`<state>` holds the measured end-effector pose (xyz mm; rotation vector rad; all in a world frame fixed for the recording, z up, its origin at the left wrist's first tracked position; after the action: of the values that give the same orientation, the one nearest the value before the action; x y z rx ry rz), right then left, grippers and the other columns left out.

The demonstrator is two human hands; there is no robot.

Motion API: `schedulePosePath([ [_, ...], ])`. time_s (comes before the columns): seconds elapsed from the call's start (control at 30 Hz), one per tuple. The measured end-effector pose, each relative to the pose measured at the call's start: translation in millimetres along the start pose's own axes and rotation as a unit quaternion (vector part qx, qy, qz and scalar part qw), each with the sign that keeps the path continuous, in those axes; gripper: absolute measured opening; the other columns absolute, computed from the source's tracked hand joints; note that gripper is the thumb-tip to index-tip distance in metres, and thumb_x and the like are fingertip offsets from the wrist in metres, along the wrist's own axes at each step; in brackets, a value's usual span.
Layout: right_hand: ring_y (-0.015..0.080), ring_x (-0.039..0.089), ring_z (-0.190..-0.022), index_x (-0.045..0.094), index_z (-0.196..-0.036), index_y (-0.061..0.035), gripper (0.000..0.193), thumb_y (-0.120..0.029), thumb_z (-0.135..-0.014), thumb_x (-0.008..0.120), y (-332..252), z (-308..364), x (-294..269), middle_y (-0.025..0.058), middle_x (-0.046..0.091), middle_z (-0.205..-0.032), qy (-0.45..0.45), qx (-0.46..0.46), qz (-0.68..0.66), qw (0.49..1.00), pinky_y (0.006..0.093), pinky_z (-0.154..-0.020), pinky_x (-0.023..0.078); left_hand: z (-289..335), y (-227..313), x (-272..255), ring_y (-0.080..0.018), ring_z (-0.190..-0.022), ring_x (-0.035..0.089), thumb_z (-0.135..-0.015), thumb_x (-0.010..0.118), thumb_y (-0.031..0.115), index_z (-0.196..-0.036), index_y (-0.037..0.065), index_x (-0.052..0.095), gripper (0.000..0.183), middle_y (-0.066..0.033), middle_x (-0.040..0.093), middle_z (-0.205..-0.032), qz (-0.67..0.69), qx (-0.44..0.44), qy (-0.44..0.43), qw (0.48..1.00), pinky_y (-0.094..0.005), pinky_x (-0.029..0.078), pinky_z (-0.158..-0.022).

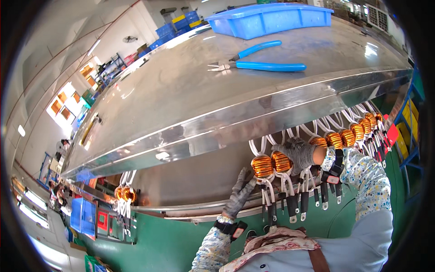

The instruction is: Process electromagnetic coils by heating them with a specialized machine and a heat gun and placing them on a metal drying rack.

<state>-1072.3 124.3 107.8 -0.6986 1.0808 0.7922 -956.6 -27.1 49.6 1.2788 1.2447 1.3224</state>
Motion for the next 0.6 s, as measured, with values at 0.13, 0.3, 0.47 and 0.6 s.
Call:
schedulePosePath([
  [0.13,0.0395,0.050,-0.103,0.027,-0.132,-0.0126,0.104,-0.034,-0.047,0.082,-18,3,-15,0.0241,0.052,-0.108,0.133,-0.049,-0.035,0.989,0.0442,-0.091,0.038,-15,-24,10,-0.0183,-0.112,0.048,-0.087,0.060,0.023,-0.139,0.006,0.025,0.065,-0.0090,0.042,-0.130,0.177,-0.032,-0.081,0.980,-0.0318,0.043,-0.093],
  [0.3,0.0387,0.055,-0.098,0.023,-0.133,-0.0065,0.105,-0.034,-0.050,0.082,-63,-28,-2,0.0237,0.056,-0.102,0.150,-0.053,-0.090,0.983,0.0416,-0.090,0.040,10,-13,-28,-0.0161,-0.116,0.043,-0.089,0.058,0.020,-0.142,0.011,0.006,0.075,-0.0075,0.036,-0.133,0.088,-0.090,-0.073,0.989,-0.0256,0.048,-0.084],
  [0.47,0.0241,0.058,-0.100,0.031,-0.129,-0.0025,0.087,-0.020,-0.059,0.080,-53,-70,76,0.0126,0.059,-0.110,0.118,0.000,-0.495,0.861,0.0356,-0.094,0.043,20,-3,-68,-0.0213,-0.116,0.044,-0.086,0.061,0.016,-0.131,0.010,0.021,0.060,-0.0106,0.038,-0.129,0.129,-0.018,-0.089,0.987,-0.0340,0.048,-0.089],
  [0.6,0.0215,0.058,-0.098,0.038,-0.124,-0.0026,0.076,-0.016,-0.061,0.079,-66,-83,68,0.0104,0.060,-0.107,0.048,0.022,-0.646,0.762,0.0338,-0.091,0.044,7,-18,-82,-0.0214,-0.118,0.041,-0.085,0.062,0.014,-0.134,0.012,0.022,0.063,-0.0088,0.036,-0.129,0.111,0.027,-0.125,0.985,-0.0335,0.046,-0.091],
])
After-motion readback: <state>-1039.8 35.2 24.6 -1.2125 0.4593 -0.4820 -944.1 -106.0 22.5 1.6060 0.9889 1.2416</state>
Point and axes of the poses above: each hand's wrist, its own z-axis away from the middle knuckle, its own x-axis out of the palm, y = z × x, the point moved 9 cm from there along -z, towards the middle knuckle
